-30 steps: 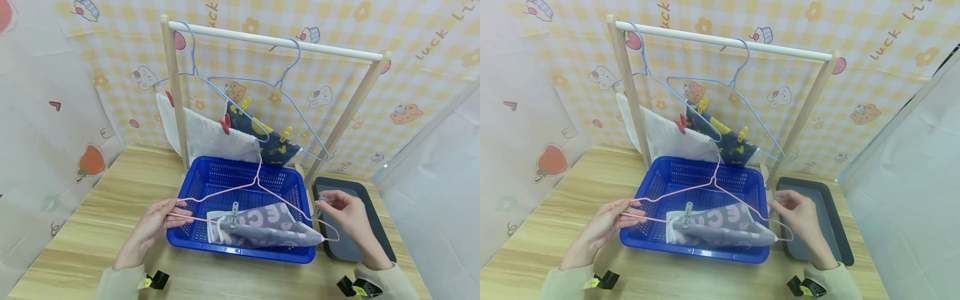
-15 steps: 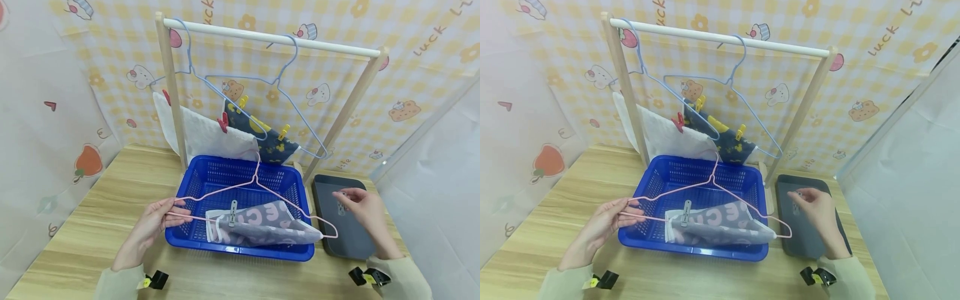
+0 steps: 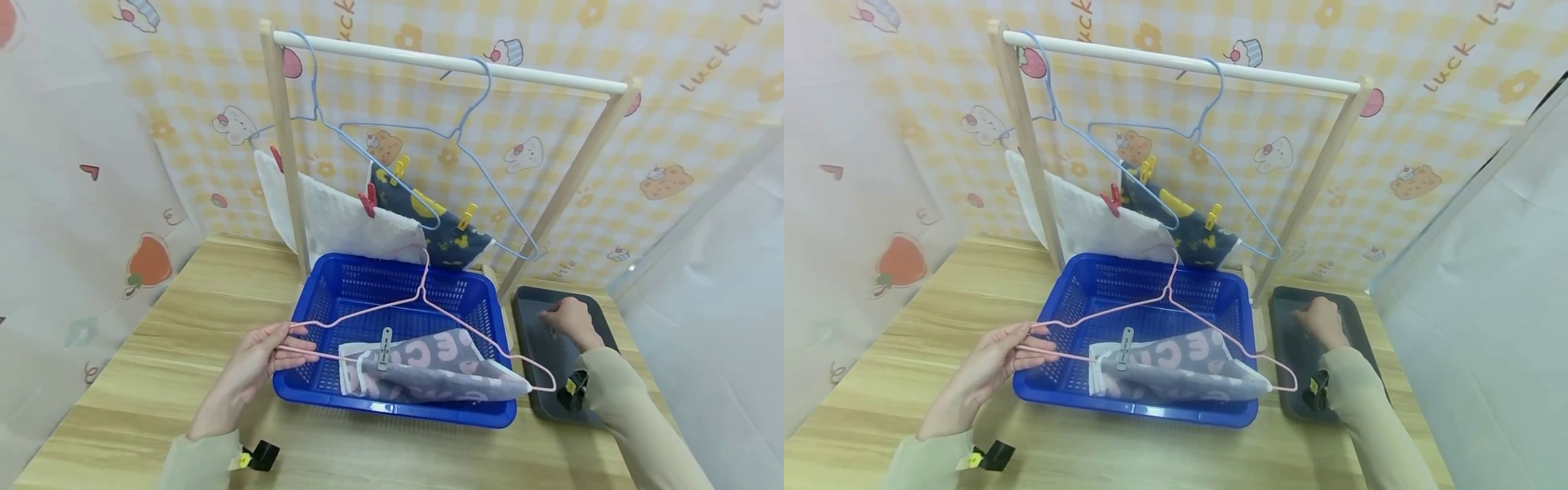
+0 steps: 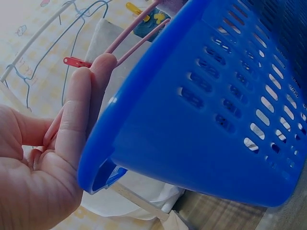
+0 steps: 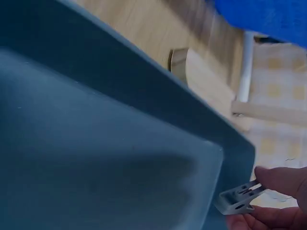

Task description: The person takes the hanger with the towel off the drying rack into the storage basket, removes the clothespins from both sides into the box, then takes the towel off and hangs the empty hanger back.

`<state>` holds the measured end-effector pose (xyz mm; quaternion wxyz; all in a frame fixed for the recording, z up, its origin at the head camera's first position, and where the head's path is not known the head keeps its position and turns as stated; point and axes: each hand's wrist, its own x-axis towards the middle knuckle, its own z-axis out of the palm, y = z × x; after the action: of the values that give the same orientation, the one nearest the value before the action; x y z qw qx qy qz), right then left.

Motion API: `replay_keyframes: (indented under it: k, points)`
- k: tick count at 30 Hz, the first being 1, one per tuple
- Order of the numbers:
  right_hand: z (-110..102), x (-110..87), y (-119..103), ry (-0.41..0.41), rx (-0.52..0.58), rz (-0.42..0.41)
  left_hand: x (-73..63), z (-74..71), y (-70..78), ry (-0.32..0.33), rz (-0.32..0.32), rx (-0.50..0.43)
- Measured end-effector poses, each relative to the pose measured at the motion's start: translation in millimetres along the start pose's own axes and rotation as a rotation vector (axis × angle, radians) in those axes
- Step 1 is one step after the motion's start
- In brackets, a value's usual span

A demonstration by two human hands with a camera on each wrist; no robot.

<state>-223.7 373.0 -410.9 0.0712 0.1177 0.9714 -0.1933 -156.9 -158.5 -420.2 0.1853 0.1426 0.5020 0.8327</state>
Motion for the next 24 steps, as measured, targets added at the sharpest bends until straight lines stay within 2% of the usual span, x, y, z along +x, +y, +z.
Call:
replay_keyframes:
  k: [6, 12, 19, 24]
  points:
    - [9, 14.2, 9, -0.021, -0.039, 0.006, 0.5, 1.3, -0.5, 0.020, -0.012, 0.017]
    - [18, 20.0, 17, -0.038, -0.077, 0.002, 0.5, 1.5, -1.2, -0.006, 0.006, 0.002]
    - [34, 28.4, 31, -0.060, -0.025, 0.042, 1.9, 2.2, -2.0, -0.012, 0.006, 0.007]
    - [39, 35.3, 26, -0.025, -0.093, -0.014, 0.4, 1.5, -1.1, 0.003, 0.008, 0.017]
